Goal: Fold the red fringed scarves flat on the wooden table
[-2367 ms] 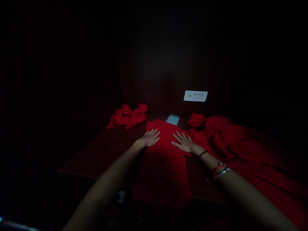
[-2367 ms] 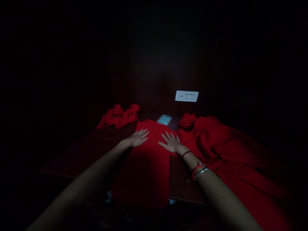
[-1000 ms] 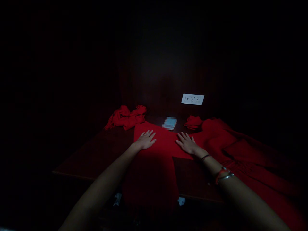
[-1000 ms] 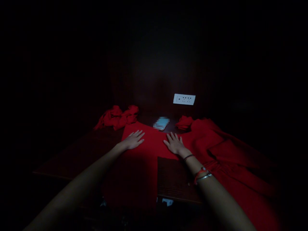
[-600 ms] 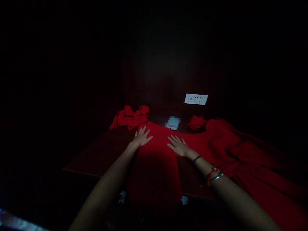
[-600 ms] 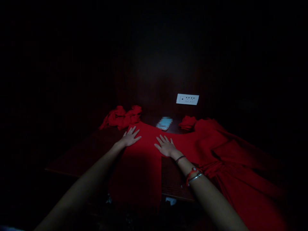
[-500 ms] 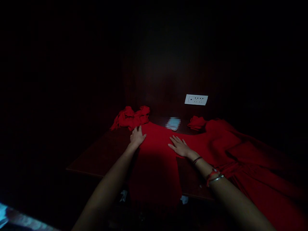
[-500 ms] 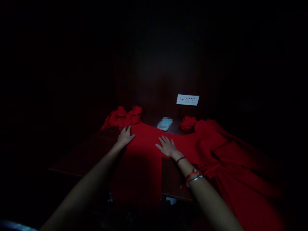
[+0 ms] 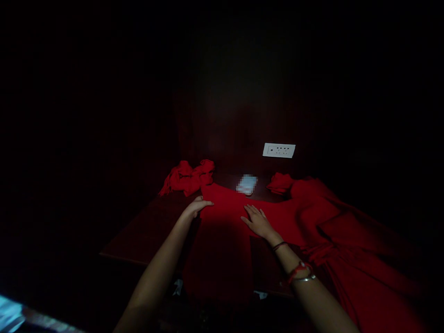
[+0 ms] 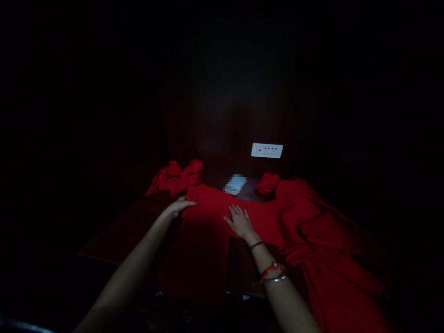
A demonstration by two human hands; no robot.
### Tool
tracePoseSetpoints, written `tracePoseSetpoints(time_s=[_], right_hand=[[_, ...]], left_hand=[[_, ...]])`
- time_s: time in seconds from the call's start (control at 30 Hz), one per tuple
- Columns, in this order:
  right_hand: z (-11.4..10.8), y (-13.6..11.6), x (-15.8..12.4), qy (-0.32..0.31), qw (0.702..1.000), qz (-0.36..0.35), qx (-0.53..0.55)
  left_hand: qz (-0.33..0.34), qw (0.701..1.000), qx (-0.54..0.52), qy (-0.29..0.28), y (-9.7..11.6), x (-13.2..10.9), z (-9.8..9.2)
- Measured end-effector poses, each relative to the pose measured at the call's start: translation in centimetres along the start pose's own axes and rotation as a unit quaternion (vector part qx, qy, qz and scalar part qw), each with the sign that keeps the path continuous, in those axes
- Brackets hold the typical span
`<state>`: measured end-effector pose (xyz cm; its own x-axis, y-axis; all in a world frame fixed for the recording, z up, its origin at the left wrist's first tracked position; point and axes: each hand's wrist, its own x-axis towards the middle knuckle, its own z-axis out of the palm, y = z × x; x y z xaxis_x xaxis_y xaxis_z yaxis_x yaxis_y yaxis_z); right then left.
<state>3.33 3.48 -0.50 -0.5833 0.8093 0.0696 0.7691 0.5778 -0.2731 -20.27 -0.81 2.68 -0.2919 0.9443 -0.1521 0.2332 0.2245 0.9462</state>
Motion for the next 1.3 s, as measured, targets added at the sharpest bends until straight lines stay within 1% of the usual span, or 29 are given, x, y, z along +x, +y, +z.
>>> tracePoseSetpoints(time_s=[0.1,0.17,0.2,0.23,0.3,0.37,0.4,0.5,0.57,0.6,0.67,0.77,0.87,0.97,1.07,1.17,1.23,1.3], right_hand=[[-0.2,0.3,0.5,0.03,0.997,0.009,0.068],[-0.4,0.6,1.1,0.052,0.986,0.036,0.157],[-0.7,0.8,1.4,0.063,0.973,0.06,0.212],[-0.9,0.9,1.7,0.071,0.954,0.089,0.278],[-1.6,1.1,2.2,0.063,0.902,0.134,0.406],[-2.4,1.0,2.4,0.037,0.857,0.144,0.493],[-3.0,1.0,2.4,0.028,0.845,0.139,0.515],[-5.1,1.2,2.5,0.044,0.835,0.116,0.536],[-6.8,1.8,2.6,0.048,0.818,0.078,0.567],[-7.7,2.1,2.6,0.039,0.81,0.055,0.583],[-9.2,2.8,2.7,0.012,0.797,0.016,0.603],[-10.7,3.4,2.6,-0.015,0.795,-0.009,0.606],[-11.3,3.2,2.2,-0.028,0.796,-0.035,0.604],[-11.7,2.7,1.9,-0.024,0.792,-0.055,0.608],[-13.0,2.4,1.6,-0.017,0.77,-0.053,0.636],[-15.6,2.4,1.3,-0.001,0.75,-0.037,0.661],[-17.7,2.6,1.0,0.011,0.748,-0.018,0.664],[-19.6,3.0,0.6,0.019,0.758,0.008,0.651]], left_hand=[[0.025,1.0,-0.006,0.018,1.1,0.4,0.8],[0.058,0.998,-0.008,0.037,2.5,0.5,1.3],[0.078,0.996,-0.01,0.042,3.4,0.4,1.4],[0.099,0.994,-0.013,0.041,4.5,0.2,1.6],[0.142,0.989,-0.021,0.028,7.0,-0.4,1.9],[0.193,0.98,-0.04,-0.001,9.6,-1.2,2.1],[0.22,0.974,-0.057,-0.024,10.7,-1.6,2.3],[0.287,0.946,-0.109,-0.105,13.6,-2.9,2.4],[0.314,0.93,-0.122,-0.144,14.8,-3.8,2.2],[0.322,0.925,-0.122,-0.159,15.3,-4.3,2.0],[0.329,0.919,-0.112,-0.185,15.9,-5.0,1.6],[0.324,0.918,-0.096,-0.208,16.3,-5.7,1.1],[0.323,0.914,-0.101,-0.223,16.3,-5.8,0.9],[0.327,0.912,-0.106,-0.223,16.1,-5.5,0.8],[0.33,0.916,-0.097,-0.206,15.8,-5.1,0.7],[0.328,0.923,-0.073,-0.187,15.7,-4.8,0.8],[0.332,0.924,-0.056,-0.181,15.7,-4.6,1.1],[0.339,0.922,-0.043,-0.182,15.7,-4.5,1.4]])
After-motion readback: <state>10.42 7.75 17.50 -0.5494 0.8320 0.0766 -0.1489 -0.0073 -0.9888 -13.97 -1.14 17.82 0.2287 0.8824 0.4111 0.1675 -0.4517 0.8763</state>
